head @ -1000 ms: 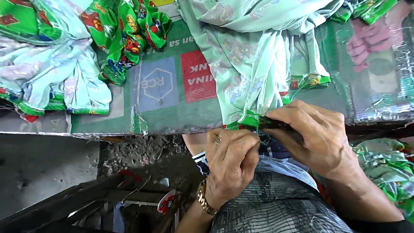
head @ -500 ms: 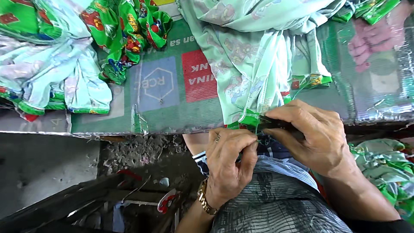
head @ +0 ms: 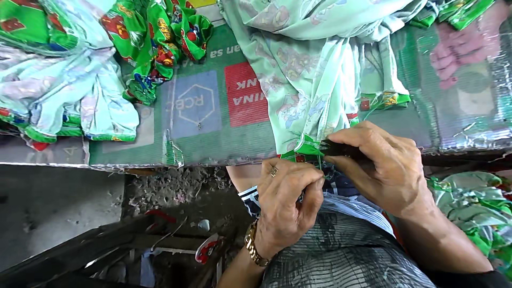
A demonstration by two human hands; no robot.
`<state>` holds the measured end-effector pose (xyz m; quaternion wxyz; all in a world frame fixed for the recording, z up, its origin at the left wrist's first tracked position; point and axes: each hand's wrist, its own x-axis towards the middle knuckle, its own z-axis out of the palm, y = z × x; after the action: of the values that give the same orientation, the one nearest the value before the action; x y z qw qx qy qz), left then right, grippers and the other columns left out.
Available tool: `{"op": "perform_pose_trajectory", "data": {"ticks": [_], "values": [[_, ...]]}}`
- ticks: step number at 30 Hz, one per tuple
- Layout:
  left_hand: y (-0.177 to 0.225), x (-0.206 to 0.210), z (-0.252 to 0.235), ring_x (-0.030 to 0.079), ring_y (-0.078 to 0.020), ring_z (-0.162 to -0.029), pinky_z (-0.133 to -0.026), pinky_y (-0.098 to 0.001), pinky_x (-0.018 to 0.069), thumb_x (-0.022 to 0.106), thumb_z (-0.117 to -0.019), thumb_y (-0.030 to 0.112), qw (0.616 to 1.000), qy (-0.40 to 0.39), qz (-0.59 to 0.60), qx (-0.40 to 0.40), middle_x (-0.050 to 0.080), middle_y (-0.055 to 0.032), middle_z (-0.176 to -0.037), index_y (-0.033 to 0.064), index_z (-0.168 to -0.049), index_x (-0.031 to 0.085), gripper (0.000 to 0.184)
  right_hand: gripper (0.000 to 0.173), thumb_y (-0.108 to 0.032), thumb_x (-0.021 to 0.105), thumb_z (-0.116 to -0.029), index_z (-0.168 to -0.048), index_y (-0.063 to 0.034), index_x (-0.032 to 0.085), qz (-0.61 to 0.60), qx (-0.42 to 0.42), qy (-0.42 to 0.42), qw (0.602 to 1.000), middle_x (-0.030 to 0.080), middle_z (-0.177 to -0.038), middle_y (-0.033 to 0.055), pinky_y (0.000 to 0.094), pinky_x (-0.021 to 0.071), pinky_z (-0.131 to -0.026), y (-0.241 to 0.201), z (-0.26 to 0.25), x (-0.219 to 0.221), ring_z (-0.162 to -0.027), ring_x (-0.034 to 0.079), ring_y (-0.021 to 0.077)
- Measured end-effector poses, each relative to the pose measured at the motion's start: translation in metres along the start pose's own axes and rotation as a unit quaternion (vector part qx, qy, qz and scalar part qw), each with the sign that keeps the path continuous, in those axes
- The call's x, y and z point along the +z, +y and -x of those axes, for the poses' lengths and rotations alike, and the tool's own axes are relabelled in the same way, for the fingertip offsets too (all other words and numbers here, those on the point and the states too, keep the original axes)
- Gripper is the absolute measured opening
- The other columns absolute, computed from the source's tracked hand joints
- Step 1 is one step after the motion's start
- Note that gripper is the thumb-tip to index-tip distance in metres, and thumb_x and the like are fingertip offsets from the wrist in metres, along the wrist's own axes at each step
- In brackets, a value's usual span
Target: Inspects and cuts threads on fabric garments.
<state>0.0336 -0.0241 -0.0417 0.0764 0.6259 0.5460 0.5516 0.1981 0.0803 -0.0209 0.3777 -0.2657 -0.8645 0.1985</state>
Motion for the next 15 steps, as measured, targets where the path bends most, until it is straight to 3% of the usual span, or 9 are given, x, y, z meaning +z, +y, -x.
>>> {"op": "perform_pose_trajectory", "data": {"ticks": [8, 12, 15], "values": [[-0.0009, -0.0008, 0.001, 0.066, -0.0049, -0.093, -0.088, -0.0254, 0.0536, 0.06, -0.1019, 0.016, 0.999, 0.018, 0.029, -0.025, 0.071, 0.0046, -0.096, 0.013, -0.104, 0.063, 0.005, 0.019, -0.02, 0.068, -0.0984, -0.112, -0.0061, 0.069, 0.019, -0.014, 0.018, 1.0, 0.07, -0.094, 0.0081, 0.0276, 0.0479, -0.063, 0.0011, 0.007, -0.0031, -0.077, 0.064, 0.0134], [0.0002, -0.0002, 0.0003, 0.066, -0.0046, -0.091, -0.087, -0.0249, 0.0534, 0.061, -0.1015, 0.016, 0.999, 0.018, 0.03, -0.025, 0.071, 0.0045, -0.094, 0.0127, -0.104, 0.063, 0.005, 0.018, -0.018, 0.067, -0.0987, -0.112, -0.0055, 0.07, 0.087, -0.024, 0.009, 0.996, 0.071, -0.094, 0.0116, 0.0351, 0.0462, -0.062, -0.0018, 0.0057, -0.0059, -0.078, 0.066, 0.0212], [0.0005, -0.0005, 0.0003, 0.066, -0.0047, -0.092, -0.087, -0.025, 0.0536, 0.061, -0.1014, 0.015, 0.999, 0.018, 0.03, -0.027, 0.071, 0.0044, -0.095, 0.0126, -0.104, 0.063, 0.005, 0.018, -0.019, 0.066, -0.0988, -0.111, -0.0049, 0.069, 0.058, -0.035, 0.017, 0.998, 0.071, -0.093, 0.0104, 0.0323, 0.0468, -0.064, -0.0017, 0.0054, -0.0053, -0.079, 0.065, 0.0182]]}}
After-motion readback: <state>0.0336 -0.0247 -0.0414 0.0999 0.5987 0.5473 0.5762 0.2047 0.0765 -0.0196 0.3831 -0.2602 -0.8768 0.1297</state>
